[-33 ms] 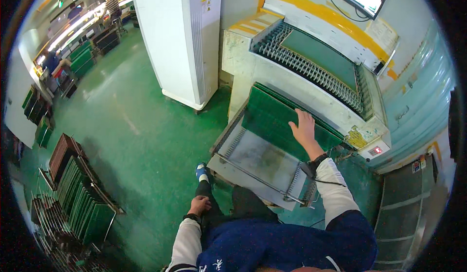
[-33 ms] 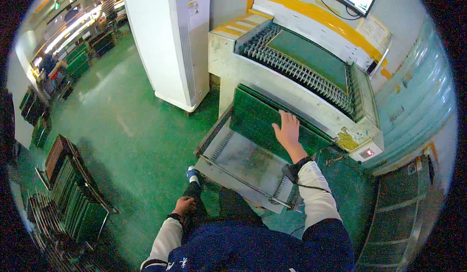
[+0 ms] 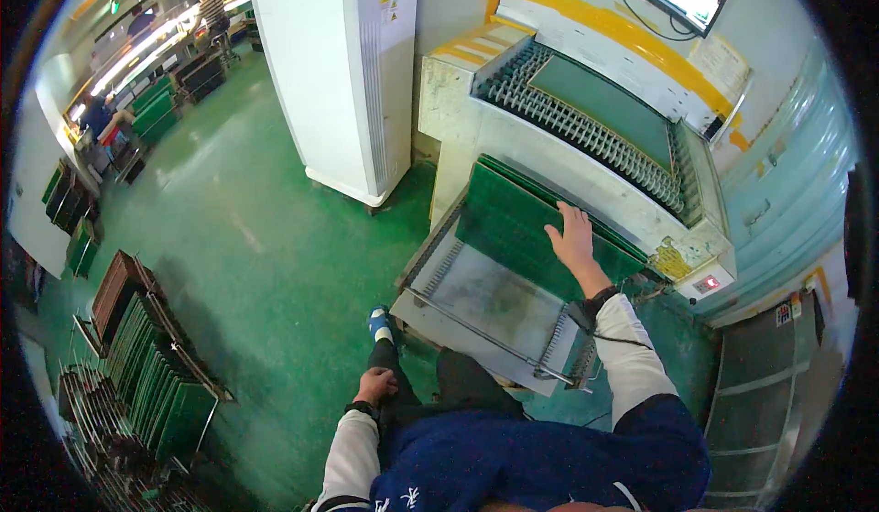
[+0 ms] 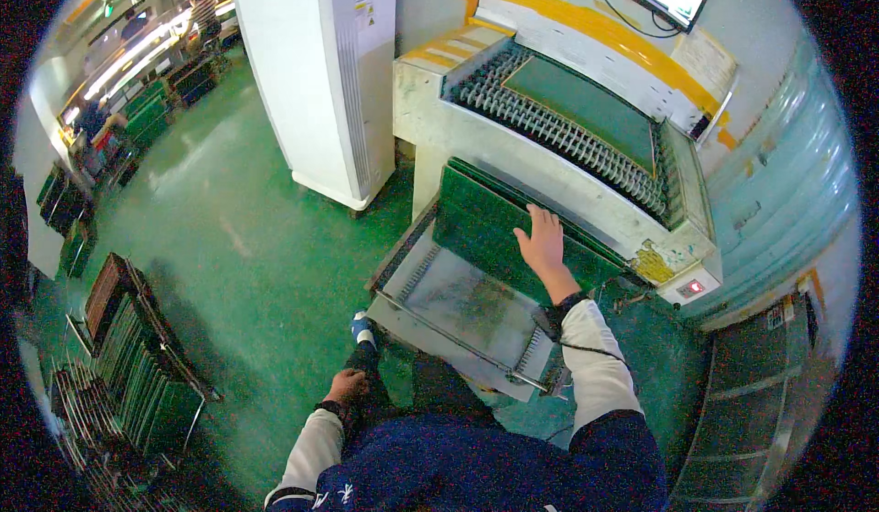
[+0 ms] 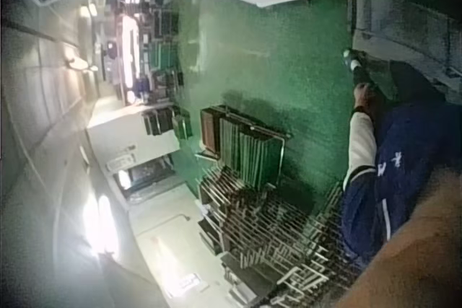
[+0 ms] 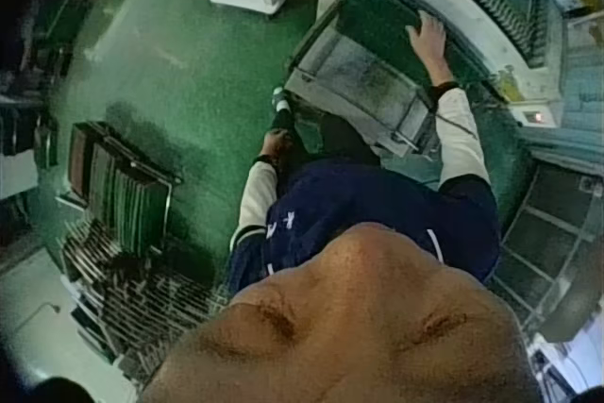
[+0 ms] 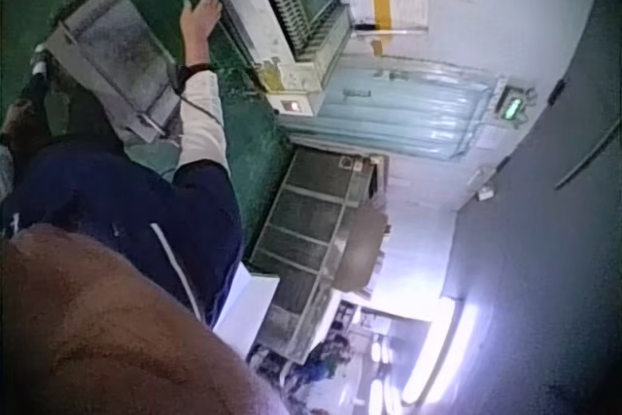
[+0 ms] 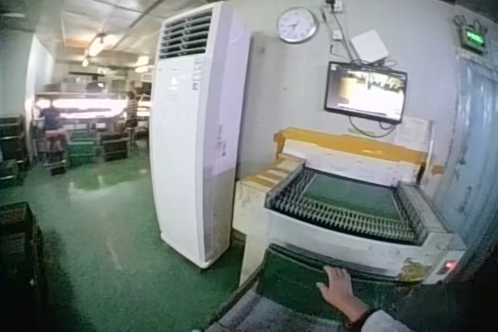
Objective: The recorder is transferring green circuit boards from a storage rack into a machine for industrial processing.
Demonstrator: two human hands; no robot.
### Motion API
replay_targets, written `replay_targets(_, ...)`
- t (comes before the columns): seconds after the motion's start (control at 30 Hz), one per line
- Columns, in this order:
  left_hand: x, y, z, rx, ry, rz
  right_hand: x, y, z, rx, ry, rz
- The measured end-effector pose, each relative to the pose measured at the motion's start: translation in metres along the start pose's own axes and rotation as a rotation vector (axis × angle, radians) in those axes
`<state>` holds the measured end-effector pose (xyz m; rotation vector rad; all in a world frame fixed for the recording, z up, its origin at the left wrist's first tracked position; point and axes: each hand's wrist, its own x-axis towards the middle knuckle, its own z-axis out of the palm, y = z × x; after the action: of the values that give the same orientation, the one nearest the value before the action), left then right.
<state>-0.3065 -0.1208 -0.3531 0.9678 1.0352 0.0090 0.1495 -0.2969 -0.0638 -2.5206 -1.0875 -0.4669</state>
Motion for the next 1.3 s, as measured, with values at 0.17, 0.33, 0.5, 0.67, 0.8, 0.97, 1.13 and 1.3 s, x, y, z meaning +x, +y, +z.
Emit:
replay_targets(0.17,0.011,-0.006,-0.002,-0.035,-0.040,0.018,0.028,0.023,0.010,-0.033,-0.132,0.118)
replay_targets(0.33,-0.003,0.010,0.005,0.044,-0.028,0.012,0.042,0.031,0.017,-0.161,-0.335,0.172)
replay_targets(0.5,0.006,-0.003,-0.005,-0.001,-0.001,0.001,0.053,0.034,0.023,-0.201,-0.370,0.075)
replay_targets(0.67,-0.020,0.030,0.013,0.266,0.066,0.064,0.051,0.067,0.029,-0.193,-0.436,0.122)
replay_targets(0.8,0.002,-0.002,0.000,0.088,0.047,0.049,0.052,0.044,0.030,-0.183,-0.432,0.175)
replay_targets(0.97,0.006,-0.002,0.005,0.138,0.045,0.038,0.042,0.060,0.042,-0.208,-0.221,0.068)
replay_targets(1.13,-0.003,-0.001,0.006,0.167,0.098,0.056,0.040,0.024,0.023,-0.254,-0.247,0.186)
replay_targets(1.3,-0.013,0.009,0.010,0.162,0.111,0.025,0.042,0.004,0.005,-0.253,-0.350,0.304)
